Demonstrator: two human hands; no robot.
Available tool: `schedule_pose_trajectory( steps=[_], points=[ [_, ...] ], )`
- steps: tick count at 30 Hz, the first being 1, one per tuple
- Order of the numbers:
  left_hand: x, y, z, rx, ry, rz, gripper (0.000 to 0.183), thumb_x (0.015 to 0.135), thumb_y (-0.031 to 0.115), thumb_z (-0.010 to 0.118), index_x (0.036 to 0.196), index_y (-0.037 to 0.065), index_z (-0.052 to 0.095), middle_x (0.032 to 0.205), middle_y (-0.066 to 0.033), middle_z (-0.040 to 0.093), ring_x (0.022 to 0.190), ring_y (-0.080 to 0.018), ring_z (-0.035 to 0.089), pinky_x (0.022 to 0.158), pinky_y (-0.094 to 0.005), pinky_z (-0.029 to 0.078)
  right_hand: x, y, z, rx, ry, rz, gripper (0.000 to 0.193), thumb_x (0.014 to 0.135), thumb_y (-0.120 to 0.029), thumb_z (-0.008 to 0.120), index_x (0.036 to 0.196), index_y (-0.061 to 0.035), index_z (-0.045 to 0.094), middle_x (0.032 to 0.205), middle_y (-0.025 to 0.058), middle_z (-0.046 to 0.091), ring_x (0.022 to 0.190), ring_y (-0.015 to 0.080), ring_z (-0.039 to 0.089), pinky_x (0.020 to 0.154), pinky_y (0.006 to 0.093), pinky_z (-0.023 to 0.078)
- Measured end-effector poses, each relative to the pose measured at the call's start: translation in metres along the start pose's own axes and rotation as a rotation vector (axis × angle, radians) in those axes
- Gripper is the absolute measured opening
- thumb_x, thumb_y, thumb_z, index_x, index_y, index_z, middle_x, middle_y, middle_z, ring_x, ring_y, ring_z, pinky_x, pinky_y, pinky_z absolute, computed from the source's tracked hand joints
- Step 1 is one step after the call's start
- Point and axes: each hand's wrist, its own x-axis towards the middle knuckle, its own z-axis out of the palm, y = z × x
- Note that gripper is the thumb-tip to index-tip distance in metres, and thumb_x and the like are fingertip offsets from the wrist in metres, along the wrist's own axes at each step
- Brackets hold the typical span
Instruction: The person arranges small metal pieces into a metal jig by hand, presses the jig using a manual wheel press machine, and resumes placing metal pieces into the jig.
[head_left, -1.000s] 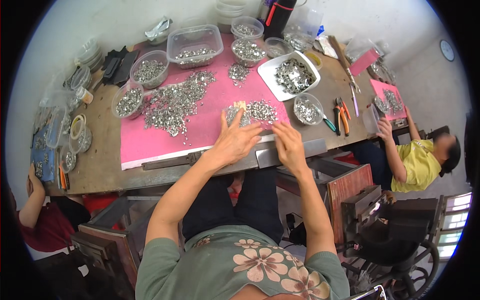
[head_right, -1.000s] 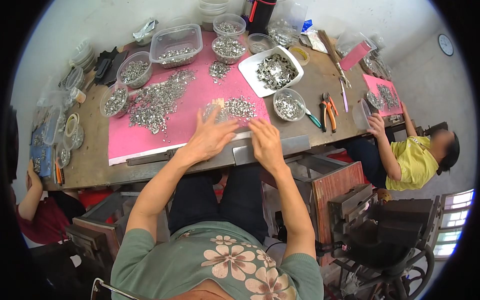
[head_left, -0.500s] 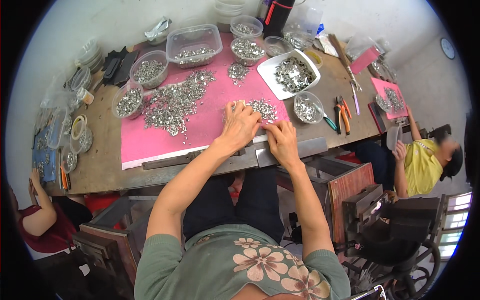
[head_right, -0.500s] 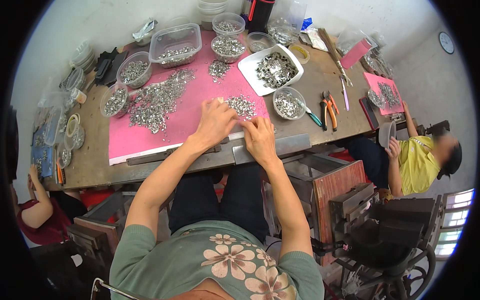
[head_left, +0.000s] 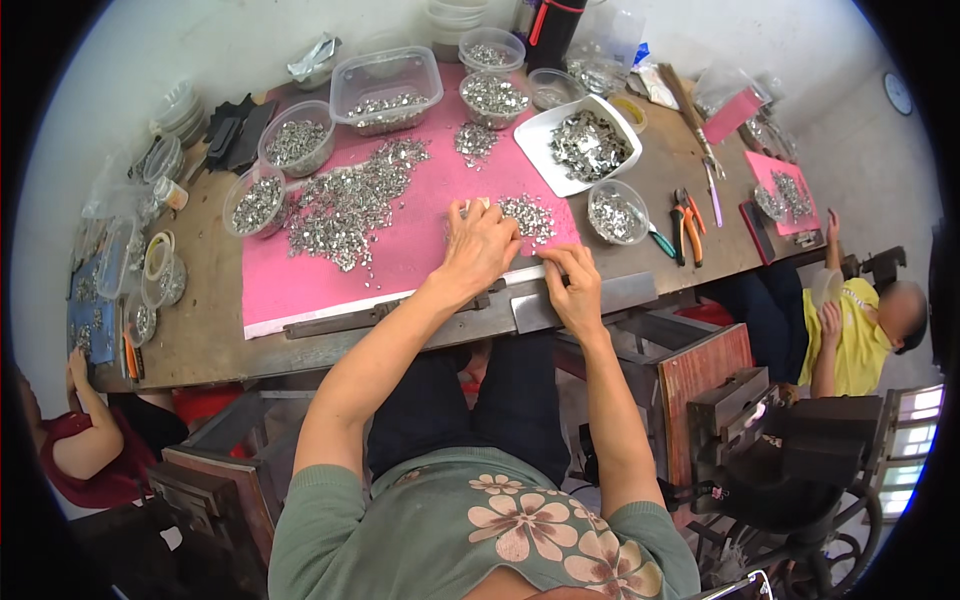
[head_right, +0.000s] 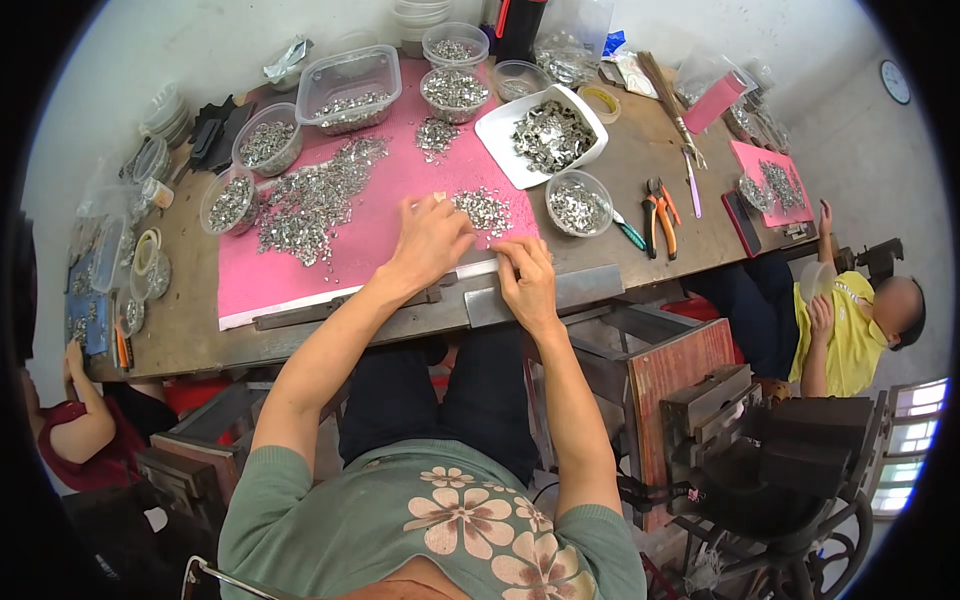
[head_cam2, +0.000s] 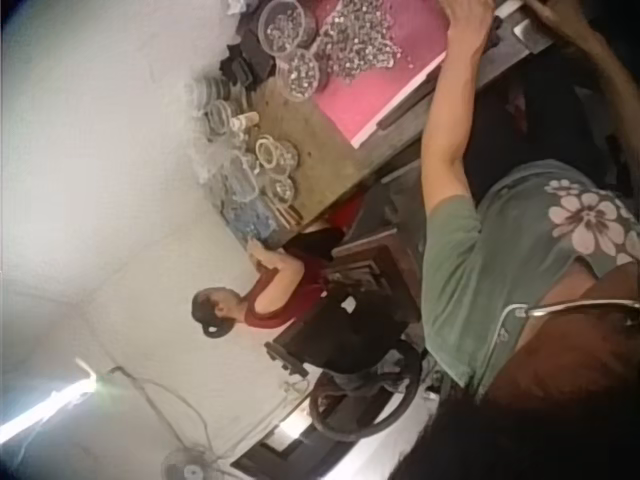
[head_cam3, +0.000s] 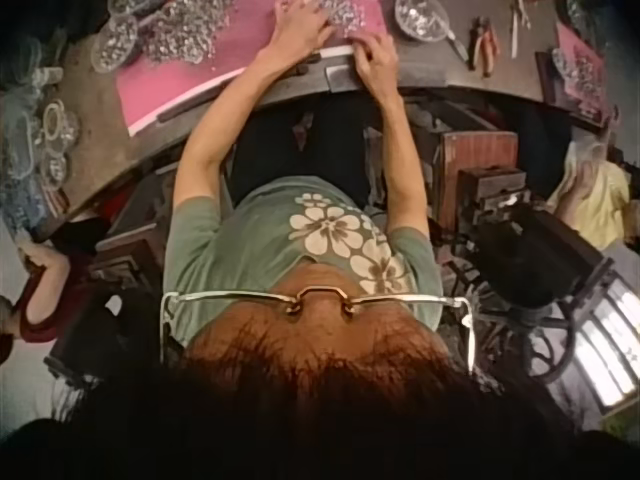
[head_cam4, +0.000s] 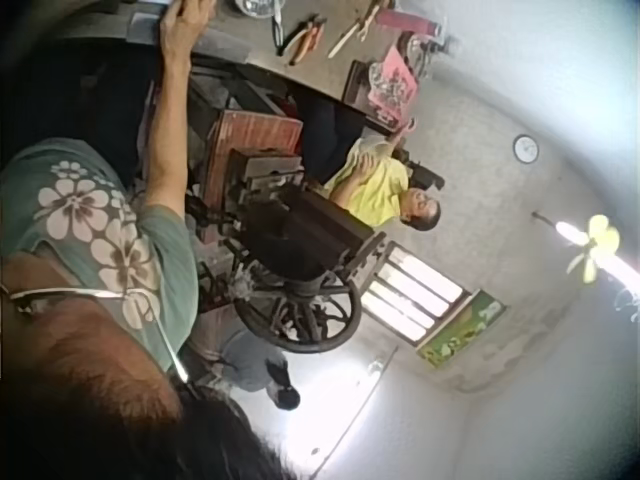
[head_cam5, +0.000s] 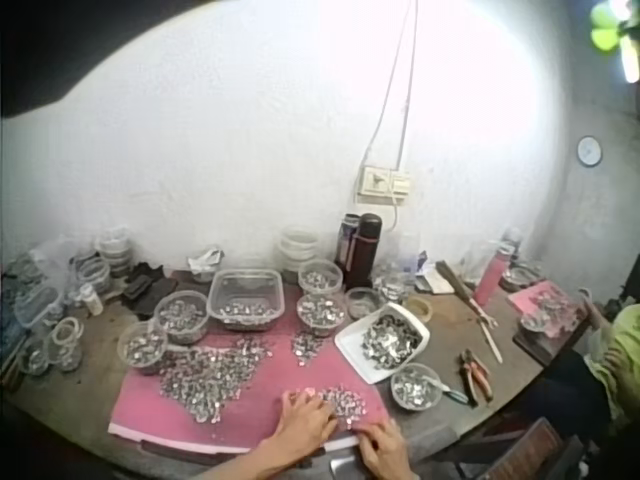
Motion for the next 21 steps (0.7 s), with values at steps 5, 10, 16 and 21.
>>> schedule_pose_trajectory(
  steps=[5, 10, 16, 21],
  points=[
    [-0.001, 0.001, 0.0, 0.087, 0.024, 0.045, 0.007, 0.084, 0.018, 0.073, 0.088, 0.013, 0.072, 0.092, -0.0044, 0.062, 0.106, -0.0268, 0.054, 0.1, -0.0517, 0.033, 0.009, -0.001, 0.002, -0.057, -0.058, 0.019, 0.013, 0.085, -0.004, 0.072, 0.097, -0.008, 0.073, 0.09, 0.006, 0.064, 0.088, 0.0273, 0.059, 0.078, 0.0391, 0.044],
    [0.001, 0.003, 0.008, 0.096, 0.046, 0.069, 0.006, 0.082, 0.015, 0.071, 0.085, 0.01, 0.069, 0.093, -0.0064, 0.064, 0.107, -0.0287, 0.055, 0.102, -0.053, 0.034, 0.012, 0.001, 0.011, -0.228, -0.046, -0.081, 0.008, 0.085, -0.007, 0.074, 0.093, -0.0099, 0.072, 0.088, 0.0059, 0.059, 0.088, 0.0276, 0.057, 0.076, 0.0417, 0.041],
    [0.001, 0.0, 0.005, 0.07, 0.026, 0.073, 0.005, 0.082, 0.015, 0.07, 0.084, 0.009, 0.07, 0.097, -0.0048, 0.064, 0.108, -0.0261, 0.056, 0.105, -0.0545, 0.032, 0.014, 0.0, 0.01, -0.257, -0.095, -0.076, 0.011, 0.083, -0.007, 0.074, 0.091, -0.0082, 0.067, 0.09, 0.007, 0.059, 0.089, 0.0288, 0.057, 0.076, 0.0424, 0.041],
    [-0.001, -0.011, -0.025, 0.008, 0.061, 0.043, 0.004, 0.082, 0.014, 0.071, 0.084, 0.01, 0.07, 0.104, -0.0032, 0.064, 0.111, -0.0236, 0.056, 0.107, -0.056, 0.029, 0.012, -0.004, 0.007, -0.224, -0.092, -0.054, 0.011, 0.084, -0.004, 0.071, 0.091, -0.0059, 0.063, 0.089, 0.0085, 0.06, 0.087, 0.0301, 0.057, 0.077, 0.0425, 0.041]
  ],
)
